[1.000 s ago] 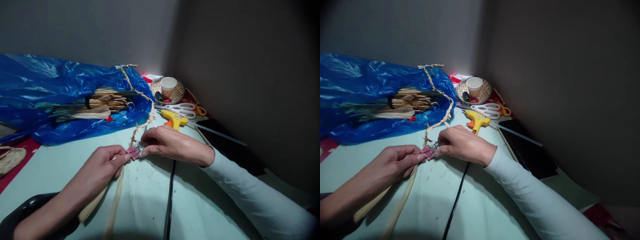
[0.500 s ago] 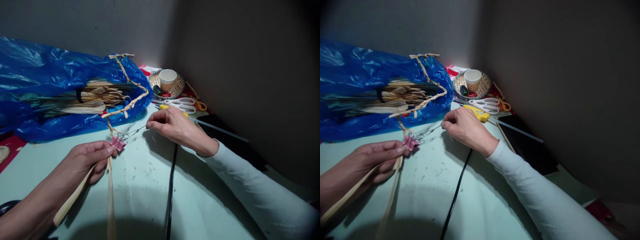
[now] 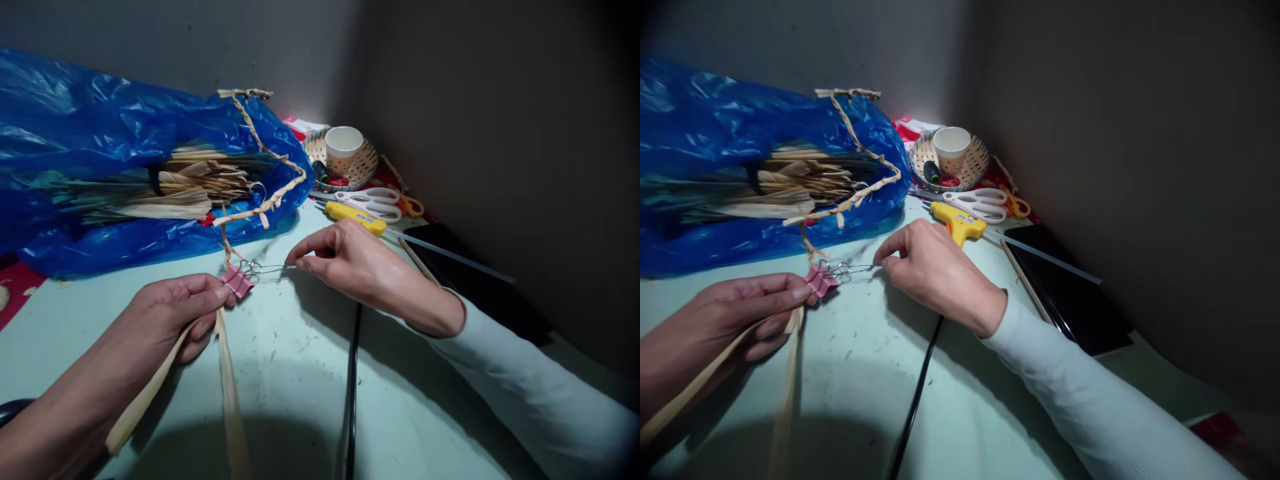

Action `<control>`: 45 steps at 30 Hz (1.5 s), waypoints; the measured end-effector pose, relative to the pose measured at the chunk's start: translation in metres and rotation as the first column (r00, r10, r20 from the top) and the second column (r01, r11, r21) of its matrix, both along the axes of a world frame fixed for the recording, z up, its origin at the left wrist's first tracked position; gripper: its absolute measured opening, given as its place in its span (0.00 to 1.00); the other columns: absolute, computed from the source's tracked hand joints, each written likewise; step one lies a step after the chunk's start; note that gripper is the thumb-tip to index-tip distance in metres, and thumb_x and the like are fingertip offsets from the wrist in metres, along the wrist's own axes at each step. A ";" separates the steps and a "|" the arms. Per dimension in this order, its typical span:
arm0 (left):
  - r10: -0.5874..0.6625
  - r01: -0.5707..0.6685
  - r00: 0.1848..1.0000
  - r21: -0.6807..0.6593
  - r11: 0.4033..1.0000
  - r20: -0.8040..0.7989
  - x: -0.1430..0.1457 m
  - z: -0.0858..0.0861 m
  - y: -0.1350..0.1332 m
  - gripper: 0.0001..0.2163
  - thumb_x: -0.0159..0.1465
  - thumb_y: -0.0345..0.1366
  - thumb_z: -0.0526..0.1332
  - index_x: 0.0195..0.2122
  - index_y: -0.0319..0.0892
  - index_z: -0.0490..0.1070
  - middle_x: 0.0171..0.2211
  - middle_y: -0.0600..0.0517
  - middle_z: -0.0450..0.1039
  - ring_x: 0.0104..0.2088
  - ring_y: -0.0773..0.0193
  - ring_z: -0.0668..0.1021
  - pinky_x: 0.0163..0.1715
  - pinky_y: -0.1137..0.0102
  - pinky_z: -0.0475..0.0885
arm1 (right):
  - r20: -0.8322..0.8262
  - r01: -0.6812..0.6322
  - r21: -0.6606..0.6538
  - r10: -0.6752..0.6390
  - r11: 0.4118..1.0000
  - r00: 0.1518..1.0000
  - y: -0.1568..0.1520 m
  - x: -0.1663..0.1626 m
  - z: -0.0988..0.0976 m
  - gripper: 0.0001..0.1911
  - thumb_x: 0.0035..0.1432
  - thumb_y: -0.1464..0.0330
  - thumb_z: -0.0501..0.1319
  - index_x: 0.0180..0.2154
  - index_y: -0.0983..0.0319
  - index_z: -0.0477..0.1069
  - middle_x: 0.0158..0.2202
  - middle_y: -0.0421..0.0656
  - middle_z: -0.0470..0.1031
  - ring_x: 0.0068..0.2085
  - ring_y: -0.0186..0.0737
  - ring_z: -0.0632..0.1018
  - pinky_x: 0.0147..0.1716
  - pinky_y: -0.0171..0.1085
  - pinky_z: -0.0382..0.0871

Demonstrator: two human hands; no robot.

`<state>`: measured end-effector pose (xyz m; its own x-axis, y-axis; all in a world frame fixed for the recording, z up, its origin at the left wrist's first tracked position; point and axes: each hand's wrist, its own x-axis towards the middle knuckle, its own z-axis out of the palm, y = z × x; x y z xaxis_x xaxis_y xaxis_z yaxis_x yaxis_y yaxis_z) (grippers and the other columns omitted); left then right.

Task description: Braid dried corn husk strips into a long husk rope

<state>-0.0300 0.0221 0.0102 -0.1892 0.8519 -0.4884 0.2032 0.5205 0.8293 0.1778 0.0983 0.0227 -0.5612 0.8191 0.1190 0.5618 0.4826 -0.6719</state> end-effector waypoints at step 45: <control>0.200 -0.303 0.914 0.266 0.915 0.352 -0.005 0.004 -0.006 0.09 0.47 0.33 0.73 0.29 0.45 0.78 0.19 0.59 0.65 0.13 0.78 0.63 0.07 0.86 0.60 | 0.115 -0.146 0.331 0.113 0.932 0.987 0.000 -0.019 0.061 0.13 0.63 0.70 0.57 0.25 0.64 0.71 0.23 0.36 0.64 0.30 0.30 0.68 0.28 0.34 0.53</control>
